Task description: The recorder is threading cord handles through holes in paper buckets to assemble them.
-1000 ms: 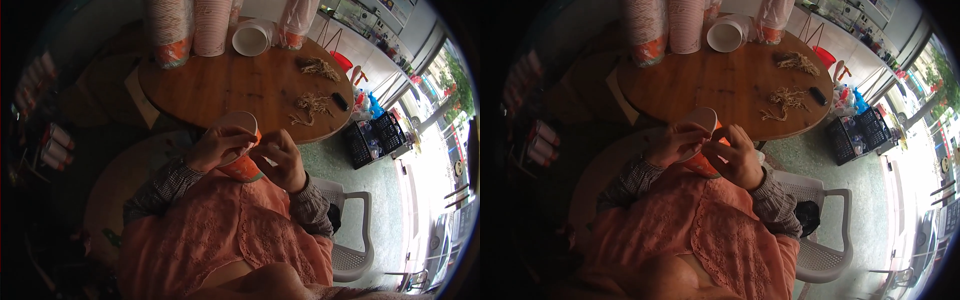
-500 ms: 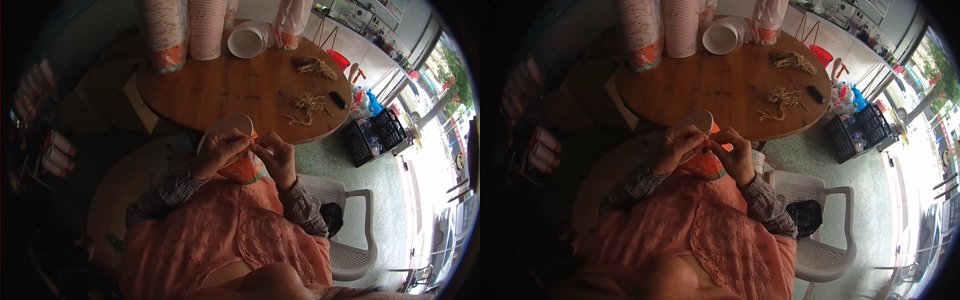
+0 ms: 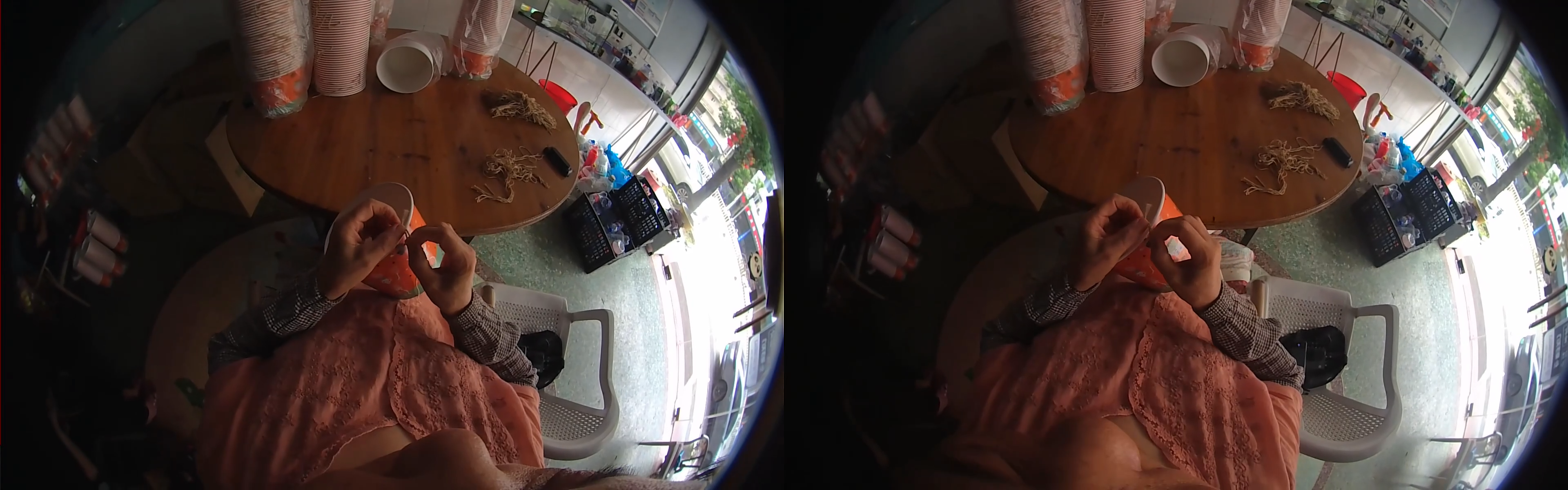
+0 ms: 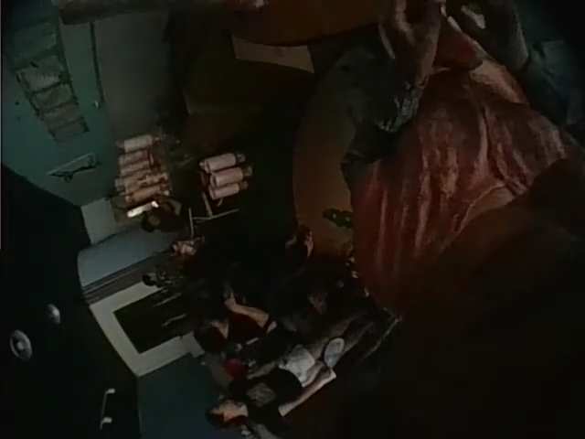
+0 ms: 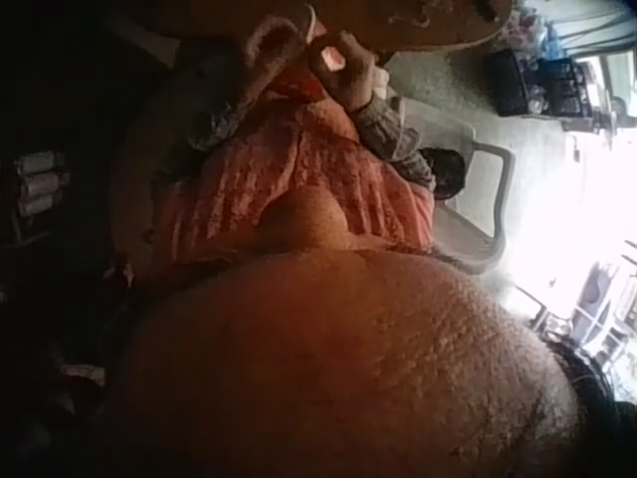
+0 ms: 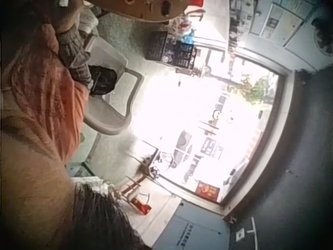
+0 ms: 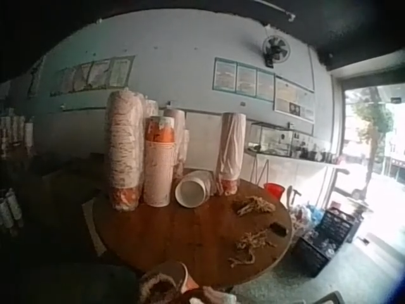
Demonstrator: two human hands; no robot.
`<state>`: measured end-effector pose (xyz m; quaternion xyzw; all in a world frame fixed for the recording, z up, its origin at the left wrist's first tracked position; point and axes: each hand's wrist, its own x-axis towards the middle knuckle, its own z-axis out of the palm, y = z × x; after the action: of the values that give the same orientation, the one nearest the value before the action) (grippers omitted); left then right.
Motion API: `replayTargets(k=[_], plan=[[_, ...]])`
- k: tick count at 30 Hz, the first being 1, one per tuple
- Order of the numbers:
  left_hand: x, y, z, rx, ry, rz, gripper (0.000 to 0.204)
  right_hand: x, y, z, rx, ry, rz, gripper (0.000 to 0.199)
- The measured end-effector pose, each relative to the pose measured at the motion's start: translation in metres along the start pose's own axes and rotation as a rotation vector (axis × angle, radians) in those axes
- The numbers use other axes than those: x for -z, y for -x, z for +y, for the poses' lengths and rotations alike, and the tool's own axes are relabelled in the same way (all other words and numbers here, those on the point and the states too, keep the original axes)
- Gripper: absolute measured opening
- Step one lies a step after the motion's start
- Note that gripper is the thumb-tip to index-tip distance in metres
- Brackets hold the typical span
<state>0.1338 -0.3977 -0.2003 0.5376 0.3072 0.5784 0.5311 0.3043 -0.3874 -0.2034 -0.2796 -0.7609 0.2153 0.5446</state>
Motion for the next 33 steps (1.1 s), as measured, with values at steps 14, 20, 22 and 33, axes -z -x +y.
replayTargets(k=[14, 20, 22, 33], plan=[[0.007, -0.005, 0.015, 0.088, -0.004, -0.228, 0.013, -0.001, -0.004, 0.005, -0.155, -0.214, 0.008, 0.009], [0.025, -0.018, -0.007, 0.531, 0.536, -0.248, 0.018, -0.006, 0.002, 0.011, -0.25, -0.212, -0.013, 0.005], [0.02, -0.017, -0.008, 0.503, 0.536, -0.237, 0.019, -0.007, 0.002, 0.01, -0.228, -0.201, 0.0, 0.005], [-0.001, -0.017, -0.005, 0.356, 0.352, -0.141, 0.017, 0.002, 0.003, 0.013, -0.116, -0.125, 0.132, 0.013]])
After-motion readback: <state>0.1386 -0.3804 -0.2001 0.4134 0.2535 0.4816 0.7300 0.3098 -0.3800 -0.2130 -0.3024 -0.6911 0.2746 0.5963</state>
